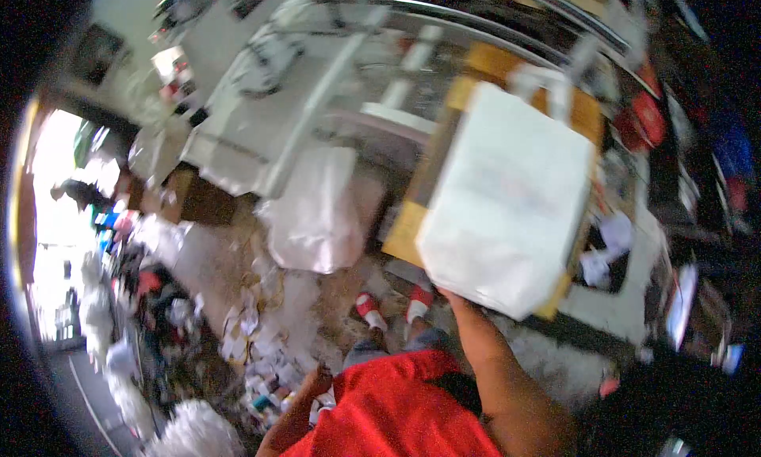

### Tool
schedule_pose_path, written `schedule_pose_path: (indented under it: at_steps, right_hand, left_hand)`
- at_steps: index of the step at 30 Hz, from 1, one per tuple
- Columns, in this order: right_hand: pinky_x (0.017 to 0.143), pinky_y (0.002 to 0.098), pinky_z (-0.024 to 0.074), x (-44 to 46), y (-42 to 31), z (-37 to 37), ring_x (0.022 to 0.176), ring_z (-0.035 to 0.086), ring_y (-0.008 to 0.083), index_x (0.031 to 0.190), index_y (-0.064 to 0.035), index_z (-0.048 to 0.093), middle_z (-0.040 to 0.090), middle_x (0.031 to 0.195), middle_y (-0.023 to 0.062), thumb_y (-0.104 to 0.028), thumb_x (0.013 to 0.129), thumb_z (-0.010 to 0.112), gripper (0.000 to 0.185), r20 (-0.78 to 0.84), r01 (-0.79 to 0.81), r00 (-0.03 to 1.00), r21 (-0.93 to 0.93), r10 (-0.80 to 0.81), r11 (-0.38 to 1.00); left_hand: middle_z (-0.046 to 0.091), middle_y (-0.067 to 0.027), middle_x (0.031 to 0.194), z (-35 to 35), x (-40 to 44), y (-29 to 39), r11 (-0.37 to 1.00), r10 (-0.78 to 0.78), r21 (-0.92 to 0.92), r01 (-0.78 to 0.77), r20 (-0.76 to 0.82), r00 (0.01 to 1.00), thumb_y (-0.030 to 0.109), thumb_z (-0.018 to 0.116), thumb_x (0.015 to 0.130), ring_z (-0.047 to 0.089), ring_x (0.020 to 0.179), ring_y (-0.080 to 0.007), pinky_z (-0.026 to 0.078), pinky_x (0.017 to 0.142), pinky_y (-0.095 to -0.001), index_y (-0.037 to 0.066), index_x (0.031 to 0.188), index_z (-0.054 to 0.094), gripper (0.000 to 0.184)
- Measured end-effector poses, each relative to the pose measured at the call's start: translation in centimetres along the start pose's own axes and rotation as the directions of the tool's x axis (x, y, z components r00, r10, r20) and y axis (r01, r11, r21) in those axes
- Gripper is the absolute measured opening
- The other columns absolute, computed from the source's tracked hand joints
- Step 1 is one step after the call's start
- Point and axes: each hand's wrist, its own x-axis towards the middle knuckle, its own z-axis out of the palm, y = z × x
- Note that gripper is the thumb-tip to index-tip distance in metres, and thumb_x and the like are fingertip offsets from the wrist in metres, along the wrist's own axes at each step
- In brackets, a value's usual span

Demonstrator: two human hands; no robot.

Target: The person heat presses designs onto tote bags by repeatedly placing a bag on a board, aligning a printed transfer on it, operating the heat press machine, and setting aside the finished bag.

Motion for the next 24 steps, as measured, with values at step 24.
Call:
schedule_pose_path:
  at_steps: [24]
  right_hand:
    - [0.118,0.0499,0.0258,17.7,-0.2,6.6,0.142,0.033,0.0436,0.149,-0.0035,0.036,0.034,0.153,0.0274,-0.034,0.071,0.082,0.096,-0.106,-0.14,0.988,-0.311,0.112,0.94]
  left_hand:
    - [0.071,-0.0192,0.104,-3.6,-8.5,9.7,0.752,-0.497,-0.429,0.5,0.13,0.858,0.036,0.057,0.09,0.069,0.097,-0.0351,0.054,0.086,-0.043,0.007,0.116,0.065,0.039]
